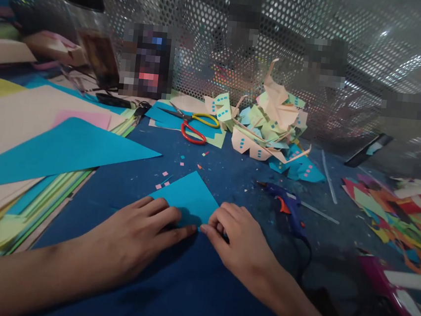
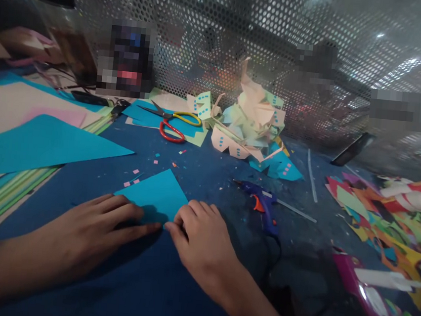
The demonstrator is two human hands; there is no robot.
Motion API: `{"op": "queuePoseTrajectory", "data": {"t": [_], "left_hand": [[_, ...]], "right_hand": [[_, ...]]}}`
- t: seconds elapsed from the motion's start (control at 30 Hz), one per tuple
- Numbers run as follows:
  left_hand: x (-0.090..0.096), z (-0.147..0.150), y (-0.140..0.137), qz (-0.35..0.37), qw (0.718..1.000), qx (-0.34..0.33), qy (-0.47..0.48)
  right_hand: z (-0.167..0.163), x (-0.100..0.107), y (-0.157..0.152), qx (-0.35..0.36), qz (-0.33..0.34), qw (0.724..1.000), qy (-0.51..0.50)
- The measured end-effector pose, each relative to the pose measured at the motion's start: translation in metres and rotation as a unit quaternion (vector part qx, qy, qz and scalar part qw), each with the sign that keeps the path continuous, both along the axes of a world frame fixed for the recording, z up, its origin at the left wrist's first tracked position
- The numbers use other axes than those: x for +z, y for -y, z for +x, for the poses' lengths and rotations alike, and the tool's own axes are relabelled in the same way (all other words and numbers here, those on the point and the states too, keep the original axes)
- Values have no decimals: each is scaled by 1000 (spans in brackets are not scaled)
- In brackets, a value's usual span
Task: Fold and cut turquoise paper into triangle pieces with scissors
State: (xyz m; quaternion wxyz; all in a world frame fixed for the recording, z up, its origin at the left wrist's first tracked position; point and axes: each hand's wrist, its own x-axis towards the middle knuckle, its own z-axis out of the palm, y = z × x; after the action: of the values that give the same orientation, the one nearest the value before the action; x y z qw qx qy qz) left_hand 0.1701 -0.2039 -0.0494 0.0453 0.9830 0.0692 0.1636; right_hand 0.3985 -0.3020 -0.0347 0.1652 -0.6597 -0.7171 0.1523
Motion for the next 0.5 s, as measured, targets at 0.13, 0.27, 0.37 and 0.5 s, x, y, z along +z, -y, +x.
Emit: {"op": "queuePoseTrajectory", "data": {"t": [0.13,0.27,0.37,0.5], "left_hand": [[0,1,-1,3,1000,-2,1],[1,2,-2,11,1000,-3,2],[1,1,-2,14,1000,-1,1],[2,-1,-1,8,1000,-1,-2]], "right_hand": [[-1,2,-1,0,-5,1000,8],[-1,3,0,-11,-12,1000,21],[1,3,1,-17,-14,1000,17],[6,5,3,-21,-23,999,7]]}}
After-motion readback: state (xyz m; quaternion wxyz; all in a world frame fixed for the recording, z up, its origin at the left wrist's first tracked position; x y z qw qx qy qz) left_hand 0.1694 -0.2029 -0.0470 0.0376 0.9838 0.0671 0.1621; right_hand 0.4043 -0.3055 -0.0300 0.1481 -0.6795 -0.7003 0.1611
